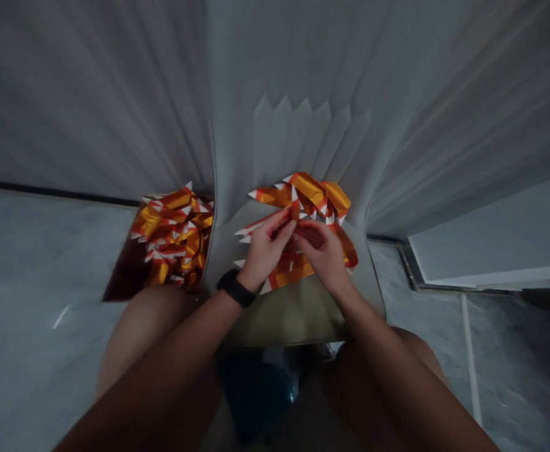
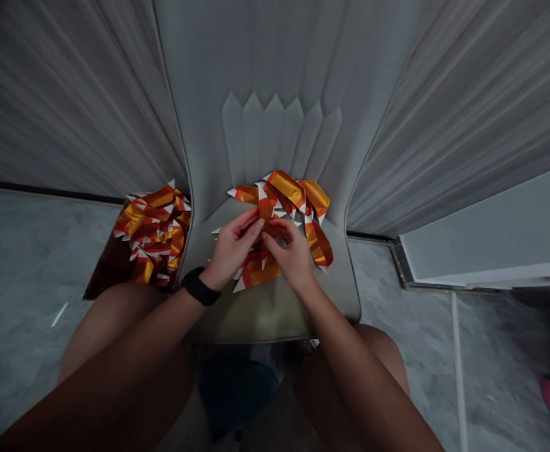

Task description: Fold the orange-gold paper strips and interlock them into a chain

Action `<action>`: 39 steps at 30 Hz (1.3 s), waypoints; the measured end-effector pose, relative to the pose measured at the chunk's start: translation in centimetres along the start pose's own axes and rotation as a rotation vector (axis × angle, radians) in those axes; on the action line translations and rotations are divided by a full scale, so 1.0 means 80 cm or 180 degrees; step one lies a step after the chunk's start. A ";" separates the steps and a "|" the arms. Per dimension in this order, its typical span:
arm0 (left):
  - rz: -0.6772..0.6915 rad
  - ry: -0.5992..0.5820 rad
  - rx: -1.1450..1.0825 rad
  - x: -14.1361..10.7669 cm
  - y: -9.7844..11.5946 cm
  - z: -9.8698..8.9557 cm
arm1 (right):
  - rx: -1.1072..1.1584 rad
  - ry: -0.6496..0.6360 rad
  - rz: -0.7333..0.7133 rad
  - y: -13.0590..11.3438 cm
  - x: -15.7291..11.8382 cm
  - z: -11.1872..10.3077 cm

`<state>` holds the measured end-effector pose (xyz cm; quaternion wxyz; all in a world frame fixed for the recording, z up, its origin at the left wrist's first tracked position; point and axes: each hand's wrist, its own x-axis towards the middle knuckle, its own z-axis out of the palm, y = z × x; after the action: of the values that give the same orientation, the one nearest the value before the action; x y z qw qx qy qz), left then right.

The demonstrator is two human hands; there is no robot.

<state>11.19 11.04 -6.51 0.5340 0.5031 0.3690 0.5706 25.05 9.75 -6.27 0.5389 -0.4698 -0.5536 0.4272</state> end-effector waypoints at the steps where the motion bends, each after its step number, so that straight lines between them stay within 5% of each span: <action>1: -0.0020 -0.0020 -0.0071 0.000 0.000 0.001 | 0.0007 -0.0010 -0.0008 -0.002 0.000 -0.002; 18: -0.0120 -0.0288 -0.0214 0.001 0.002 0.003 | -0.0028 -0.0119 -0.0107 -0.007 0.002 -0.015; 28: 0.0309 0.0369 0.0560 -0.004 0.005 0.002 | -0.2063 0.0211 -0.0495 -0.029 -0.014 -0.007; 39: -0.0124 -0.0023 0.0478 0.015 -0.008 -0.018 | -0.1181 -0.0063 0.0215 -0.006 0.010 -0.046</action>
<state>10.04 12.52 -7.22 0.5070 0.5365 0.4185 0.5291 28.68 10.35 -5.49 0.4228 -0.5753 -0.6120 0.3401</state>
